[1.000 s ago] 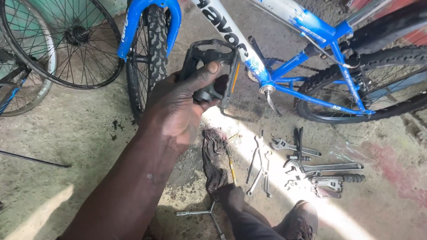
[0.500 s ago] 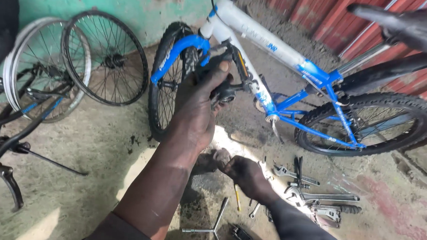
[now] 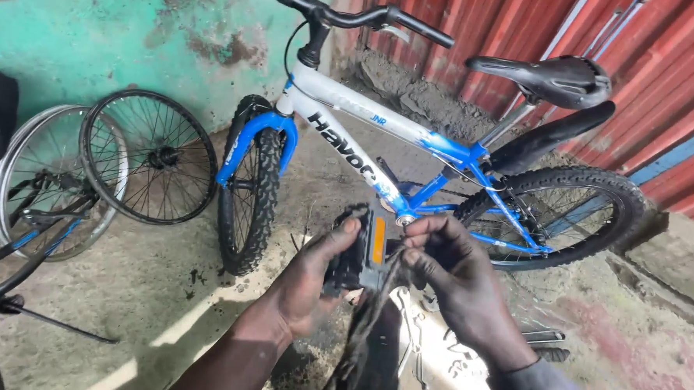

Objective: Cleaning and reassembling the internal components of a bicycle pedal

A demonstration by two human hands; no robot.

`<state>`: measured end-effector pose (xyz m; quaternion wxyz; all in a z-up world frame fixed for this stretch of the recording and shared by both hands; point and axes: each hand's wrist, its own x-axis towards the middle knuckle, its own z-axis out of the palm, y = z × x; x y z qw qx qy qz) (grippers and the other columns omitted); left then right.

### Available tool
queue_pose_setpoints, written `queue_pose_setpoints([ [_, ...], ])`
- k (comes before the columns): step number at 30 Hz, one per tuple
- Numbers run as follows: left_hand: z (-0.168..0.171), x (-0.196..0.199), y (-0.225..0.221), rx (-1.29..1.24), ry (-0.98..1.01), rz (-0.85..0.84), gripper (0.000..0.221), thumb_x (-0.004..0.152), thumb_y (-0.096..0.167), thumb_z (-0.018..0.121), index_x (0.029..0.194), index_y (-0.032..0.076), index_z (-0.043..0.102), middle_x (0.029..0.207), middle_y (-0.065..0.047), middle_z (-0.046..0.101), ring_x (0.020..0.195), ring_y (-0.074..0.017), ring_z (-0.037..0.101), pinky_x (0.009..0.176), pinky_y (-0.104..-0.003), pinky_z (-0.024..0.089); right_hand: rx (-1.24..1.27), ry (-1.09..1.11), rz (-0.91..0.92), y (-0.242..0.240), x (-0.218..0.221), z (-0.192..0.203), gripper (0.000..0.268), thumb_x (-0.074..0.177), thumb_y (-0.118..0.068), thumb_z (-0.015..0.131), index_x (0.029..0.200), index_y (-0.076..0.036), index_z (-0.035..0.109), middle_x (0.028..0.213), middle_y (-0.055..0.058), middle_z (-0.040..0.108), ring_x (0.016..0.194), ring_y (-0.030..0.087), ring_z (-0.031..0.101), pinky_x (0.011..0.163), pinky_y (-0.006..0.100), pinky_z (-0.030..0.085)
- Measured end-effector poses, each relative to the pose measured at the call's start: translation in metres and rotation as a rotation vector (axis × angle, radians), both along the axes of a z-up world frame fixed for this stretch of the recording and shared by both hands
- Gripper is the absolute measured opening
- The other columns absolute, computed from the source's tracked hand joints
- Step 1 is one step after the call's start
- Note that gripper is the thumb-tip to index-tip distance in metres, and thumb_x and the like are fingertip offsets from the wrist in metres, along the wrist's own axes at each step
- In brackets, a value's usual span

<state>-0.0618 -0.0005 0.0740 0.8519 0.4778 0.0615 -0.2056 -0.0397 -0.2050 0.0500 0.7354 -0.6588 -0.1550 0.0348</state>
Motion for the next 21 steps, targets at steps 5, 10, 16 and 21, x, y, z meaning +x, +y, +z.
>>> queue_pose_setpoints([
  [5,-0.034,0.007,-0.005,0.14,0.092,0.169,0.032,0.084,0.038,0.075,0.089,0.007,0.074,0.085,-0.009,0.076,0.08,-0.0245,0.067,0.078,-0.038,0.048,-0.218,-0.04,-0.008,-0.008,-0.005,-0.004,0.014,0.098,-0.021,0.066,0.107,-0.01,0.066,0.094,0.0,0.062,0.085,0.01,0.056,0.077,0.026,0.048],
  [10,-0.035,0.007,-0.008,0.127,-0.03,0.082,0.04,0.084,0.038,0.07,0.104,0.004,0.074,0.086,-0.012,0.075,0.081,-0.0278,0.071,0.076,-0.05,0.059,-0.146,0.05,-0.028,-0.01,-0.006,-0.025,0.018,0.098,-0.024,0.064,0.109,-0.009,0.064,0.096,0.001,0.061,0.088,0.011,0.055,0.08,0.027,0.045],
  [16,-0.049,0.008,-0.013,0.196,-0.188,0.048,0.034,0.085,0.044,0.07,0.085,0.01,0.067,0.075,-0.002,0.064,0.07,-0.021,0.063,0.06,-0.037,0.052,-0.057,0.095,-0.084,-0.004,-0.008,-0.022,0.012,0.098,-0.018,0.066,0.106,-0.009,0.065,0.095,0.002,0.062,0.087,0.01,0.056,0.079,0.026,0.047],
  [21,-0.037,0.008,-0.012,0.243,-0.277,0.065,0.042,0.089,0.042,0.068,0.063,0.009,0.062,0.063,-0.005,0.062,0.051,-0.0198,0.059,0.058,-0.039,0.057,0.033,0.069,-0.113,-0.003,-0.003,-0.02,0.007,0.096,-0.013,0.07,0.1,-0.009,0.066,0.081,-0.001,0.061,0.07,0.008,0.055,0.063,0.024,0.046],
])
